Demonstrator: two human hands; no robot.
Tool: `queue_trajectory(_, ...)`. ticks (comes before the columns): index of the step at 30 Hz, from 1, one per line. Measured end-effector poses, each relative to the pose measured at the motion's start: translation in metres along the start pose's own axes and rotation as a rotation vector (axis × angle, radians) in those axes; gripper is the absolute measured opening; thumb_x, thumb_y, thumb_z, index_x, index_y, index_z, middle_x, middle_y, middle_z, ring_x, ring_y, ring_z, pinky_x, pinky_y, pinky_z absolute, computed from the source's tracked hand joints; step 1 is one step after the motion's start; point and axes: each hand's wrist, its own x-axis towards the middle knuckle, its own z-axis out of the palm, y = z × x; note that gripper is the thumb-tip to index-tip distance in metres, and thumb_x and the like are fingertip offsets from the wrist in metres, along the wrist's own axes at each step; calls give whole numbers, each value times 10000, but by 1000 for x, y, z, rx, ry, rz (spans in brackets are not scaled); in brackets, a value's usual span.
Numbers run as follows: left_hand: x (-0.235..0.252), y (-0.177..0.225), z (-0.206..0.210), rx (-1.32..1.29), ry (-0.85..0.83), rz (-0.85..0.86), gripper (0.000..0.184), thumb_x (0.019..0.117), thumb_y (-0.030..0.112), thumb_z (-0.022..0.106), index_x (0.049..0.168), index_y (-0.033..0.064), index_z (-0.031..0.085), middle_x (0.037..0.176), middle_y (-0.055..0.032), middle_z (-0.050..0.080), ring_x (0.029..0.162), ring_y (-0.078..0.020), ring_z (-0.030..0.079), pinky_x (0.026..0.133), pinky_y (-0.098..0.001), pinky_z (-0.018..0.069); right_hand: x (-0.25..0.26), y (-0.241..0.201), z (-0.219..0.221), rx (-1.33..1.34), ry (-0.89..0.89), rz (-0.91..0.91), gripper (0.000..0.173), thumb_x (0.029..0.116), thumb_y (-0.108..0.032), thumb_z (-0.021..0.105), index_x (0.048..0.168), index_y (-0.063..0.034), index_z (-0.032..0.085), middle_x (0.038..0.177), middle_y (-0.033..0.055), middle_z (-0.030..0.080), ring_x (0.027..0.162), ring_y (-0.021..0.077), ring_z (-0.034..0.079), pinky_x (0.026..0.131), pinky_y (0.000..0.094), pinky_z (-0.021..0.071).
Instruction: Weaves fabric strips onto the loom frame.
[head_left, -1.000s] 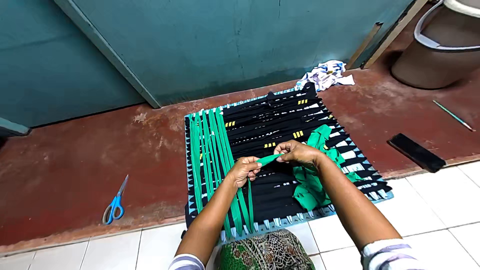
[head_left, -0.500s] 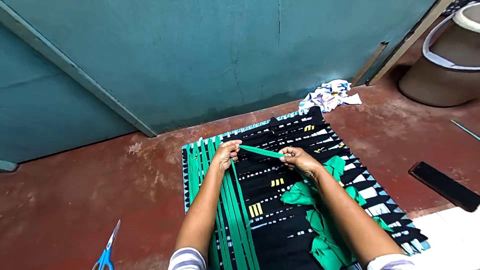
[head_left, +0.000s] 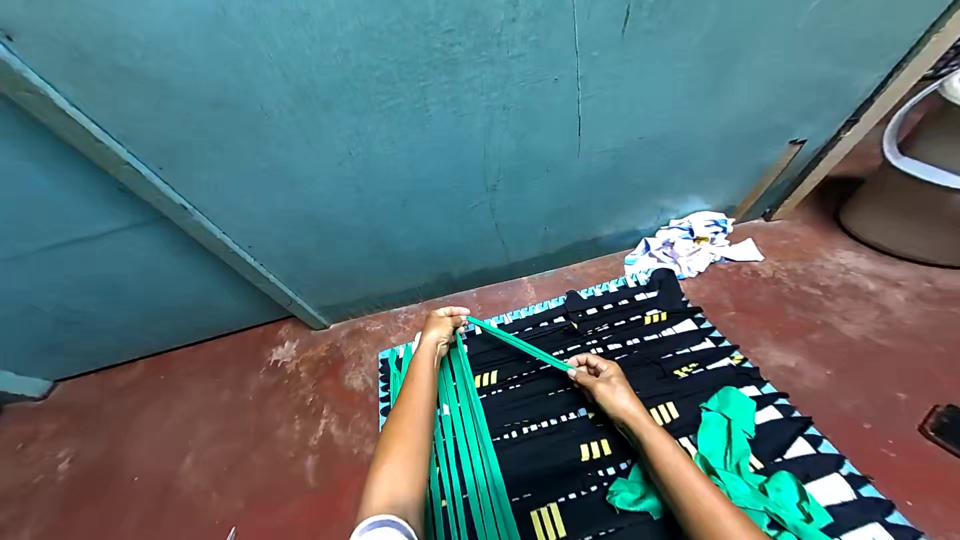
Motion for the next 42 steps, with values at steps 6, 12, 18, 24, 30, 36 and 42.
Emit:
queue_trajectory(6, 35, -23, 6, 537, 99, 130, 189, 936, 8, 648, 1100, 8, 741, 1106, -171, 724, 1079, -284, 667, 987, -484, 491, 3, 6, 42, -240, 96, -19, 131, 973, -19, 633, 1068, 37, 705, 848, 118, 678, 767, 174, 619, 767, 374, 513)
queue_trajectory(12, 50, -34, 8, 686, 118, 63, 206, 968, 81, 617, 1127, 61, 748, 1156, -162, 717, 1157, -324, 641, 1011, -554, 457, 8, 12, 62, -327, 68, 37, 141, 981, -60, 632, 1060, 17, 720, 853, 139, 689, 813, 249, 646, 806, 462, 511)
queue_trajectory(18, 55, -34, 12, 728, 80, 44, 205, 968, 91, 614, 1123, 69, 746, 1172, -164, 709, 1174, -331, 626, 1021, -574, 433, 9, 29, 60, -276, 122, 43, 122, 957, 8, 602, 1004, 63, 700, 803, 144, 654, 756, 224, 614, 755, 416, 503)
queue_trajectory(24, 53, -37, 9, 761, 27, 66, 193, 977, 100, 607, 1102, 63, 749, 1167, -163, 706, 1183, -328, 615, 1040, -583, 406, 3, 42, 61, -325, 142, 20, 86, 919, 16, 611, 912, 52, 689, 709, 113, 598, 682, 209, 564, 686, 411, 470)
queue_trajectory(30, 39, -40, 14, 909, 65, 119, 296, 1053, 171, 495, 1206, 43, 713, 1345, -192, 628, 1337, -358, 518, 1104, -607, 337, 11, 45, 58, -325, 98, 73, 94, 935, 13, 616, 943, 71, 690, 775, 153, 632, 743, 243, 597, 748, 439, 493)
queue_trajectory(36, 1, -69, 33, 1007, 280, 389, 405, 1007, 155, 551, 1404, 94, 608, 1520, -174, 497, 1436, -419, 398, 1108, -656, 293, -1, 32, 42, -238, 41, 149, 90, 967, 30, 596, 1001, 68, 670, 783, 122, 623, 688, 172, 580, 702, 355, 504)
queue_trajectory(42, -78, -115, 79, 922, 76, 888, 465, 850, -28, 635, 1292, 101, 703, 1421, -154, 615, 1390, -456, 477, 1020, -704, 384, -40, 8, 17, -346, -83, 156, 157, 961, 23, 588, 1083, 38, 686, 799, 100, 635, 698, 158, 573, 710, 353, 492)
